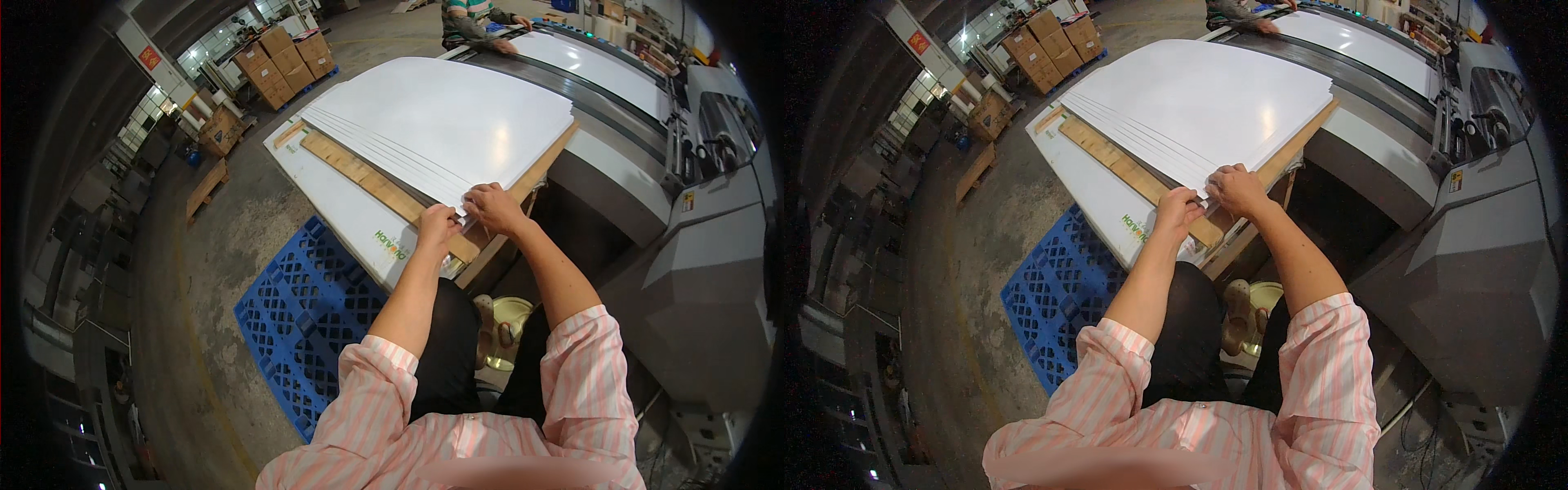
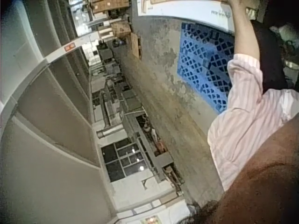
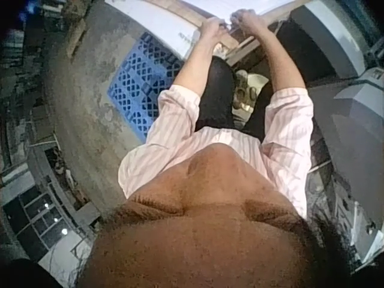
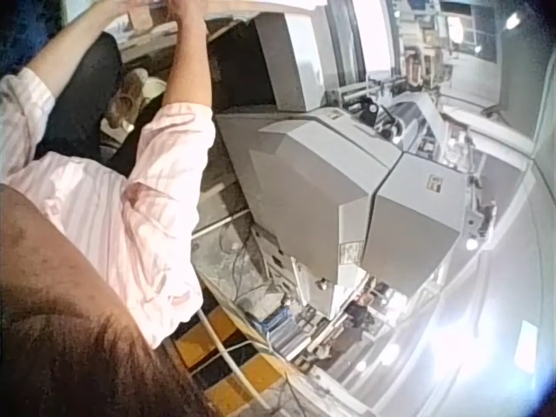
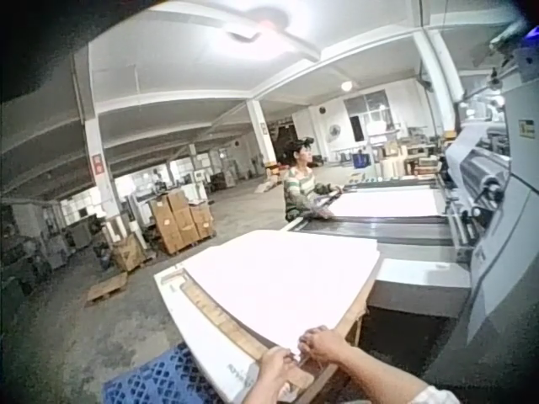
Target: The recorder is counting or sorting large white paper sheets at an industrial workstation.
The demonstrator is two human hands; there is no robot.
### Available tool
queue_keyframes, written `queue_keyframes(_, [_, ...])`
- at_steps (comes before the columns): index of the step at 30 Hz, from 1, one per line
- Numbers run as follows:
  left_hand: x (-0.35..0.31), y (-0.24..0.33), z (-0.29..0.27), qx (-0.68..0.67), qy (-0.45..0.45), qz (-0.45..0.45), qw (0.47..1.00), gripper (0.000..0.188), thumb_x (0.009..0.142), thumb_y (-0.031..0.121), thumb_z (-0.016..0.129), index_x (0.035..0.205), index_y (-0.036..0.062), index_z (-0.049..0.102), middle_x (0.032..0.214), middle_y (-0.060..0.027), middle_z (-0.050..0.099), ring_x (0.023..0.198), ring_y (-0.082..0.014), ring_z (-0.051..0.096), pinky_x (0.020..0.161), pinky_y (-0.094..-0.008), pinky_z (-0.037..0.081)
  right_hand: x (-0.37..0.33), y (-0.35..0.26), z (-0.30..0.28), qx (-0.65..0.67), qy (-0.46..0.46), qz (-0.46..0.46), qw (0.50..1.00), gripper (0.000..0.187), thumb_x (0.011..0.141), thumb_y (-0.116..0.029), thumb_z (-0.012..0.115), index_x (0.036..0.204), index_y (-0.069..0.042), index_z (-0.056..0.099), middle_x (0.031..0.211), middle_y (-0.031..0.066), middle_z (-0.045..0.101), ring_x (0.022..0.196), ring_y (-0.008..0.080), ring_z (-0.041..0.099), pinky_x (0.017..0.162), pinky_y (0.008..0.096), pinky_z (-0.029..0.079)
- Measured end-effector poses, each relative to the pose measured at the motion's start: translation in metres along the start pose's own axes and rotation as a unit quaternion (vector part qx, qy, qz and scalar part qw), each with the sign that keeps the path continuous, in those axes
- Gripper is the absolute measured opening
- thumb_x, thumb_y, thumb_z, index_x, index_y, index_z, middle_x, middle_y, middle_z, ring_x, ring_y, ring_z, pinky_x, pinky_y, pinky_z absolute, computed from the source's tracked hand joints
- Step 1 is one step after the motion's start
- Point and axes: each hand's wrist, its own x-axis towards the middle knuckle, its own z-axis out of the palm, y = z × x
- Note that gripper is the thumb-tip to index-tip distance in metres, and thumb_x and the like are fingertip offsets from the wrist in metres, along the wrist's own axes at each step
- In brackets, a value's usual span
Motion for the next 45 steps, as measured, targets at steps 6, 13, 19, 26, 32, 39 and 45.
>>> queue_keyframes(6, [-0.004, 0.003, 0.004, -0.002, 0.006, 0.002, 1.000, 0.006, 0.075, 0.006, 0.051, 0.069, 0.0059, 0.050, 0.066, -0.0046, 0.048, 0.058, -0.0158, 0.049, 0.055, -0.0303, 0.048, 0.001, 0.000, 0.000, -0.002, 0.007, -0.011, 1.000, 0.030, 0.083, -0.028, 0.047, 0.100, -0.006, 0.057, 0.104, 0.0109, 0.056, 0.098, 0.0289, 0.048, 0.088, 0.0364, 0.035])
queue_keyframes(13, [-0.006, 0.004, 0.005, -0.010, 0.008, 0.008, 1.000, 0.009, 0.076, 0.005, 0.050, 0.067, 0.0061, 0.050, 0.062, -0.0041, 0.048, 0.055, -0.0147, 0.049, 0.052, -0.0281, 0.046, 0.000, -0.002, -0.001, -0.008, 0.007, -0.016, 1.000, 0.030, 0.083, -0.029, 0.047, 0.100, -0.006, 0.057, 0.104, 0.0103, 0.056, 0.098, 0.0288, 0.048, 0.087, 0.0365, 0.036])
queue_keyframes(19, [-0.004, 0.002, 0.003, -0.008, 0.002, 0.014, 1.000, 0.009, 0.074, 0.005, 0.051, 0.065, 0.0064, 0.049, 0.062, -0.0037, 0.047, 0.055, -0.0146, 0.048, 0.053, -0.0292, 0.046, -0.001, -0.005, -0.004, -0.012, 0.012, -0.009, 1.000, 0.030, 0.083, -0.029, 0.047, 0.100, -0.007, 0.057, 0.106, 0.0097, 0.056, 0.098, 0.0287, 0.048, 0.087, 0.0362, 0.037])
queue_keyframes(26, [-0.005, 0.003, 0.004, -0.007, 0.015, 0.009, 1.000, 0.009, 0.074, 0.005, 0.051, 0.065, 0.0065, 0.049, 0.062, -0.0036, 0.046, 0.055, -0.0143, 0.048, 0.053, -0.0294, 0.046, -0.001, -0.006, -0.004, -0.021, -0.001, -0.001, 1.000, 0.030, 0.084, -0.029, 0.047, 0.101, -0.008, 0.057, 0.107, 0.0086, 0.055, 0.098, 0.0290, 0.048, 0.086, 0.0370, 0.038])
queue_keyframes(32, [0.000, 0.000, 0.000, 0.000, -0.004, 0.004, 1.000, 0.005, 0.075, 0.004, 0.052, 0.071, 0.0060, 0.050, 0.069, -0.0050, 0.049, 0.060, -0.0167, 0.050, 0.058, -0.0329, 0.049, 0.001, 0.008, 0.007, -0.025, 0.036, -0.019, 0.999, 0.029, 0.082, -0.034, 0.046, 0.098, -0.014, 0.058, 0.103, 0.0060, 0.056, 0.097, 0.0297, 0.050, 0.079, 0.0452, 0.041])
queue_keyframes(39, [-0.001, 0.000, 0.000, 0.002, 0.000, 0.001, 1.000, 0.006, 0.075, 0.004, 0.051, 0.070, 0.0057, 0.051, 0.069, -0.0056, 0.050, 0.061, -0.0171, 0.051, 0.059, -0.0329, 0.049, -0.004, -0.005, -0.003, -0.040, -0.009, 0.010, 0.999, 0.033, 0.085, -0.032, 0.044, 0.107, -0.009, 0.053, 0.113, 0.0082, 0.051, 0.107, 0.0297, 0.044, 0.090, 0.0390, 0.036])
queue_keyframes(45, [-0.003, 0.002, -0.002, 0.004, 0.003, 0.002, 1.000, 0.008, 0.076, 0.004, 0.051, 0.067, 0.0061, 0.050, 0.068, -0.0054, 0.050, 0.060, -0.0165, 0.051, 0.059, -0.0325, 0.049, -0.004, -0.007, 0.001, -0.029, -0.002, 0.012, 1.000, 0.033, 0.085, -0.032, 0.043, 0.108, -0.010, 0.053, 0.116, 0.0084, 0.049, 0.110, 0.0292, 0.042, 0.091, 0.0412, 0.035])
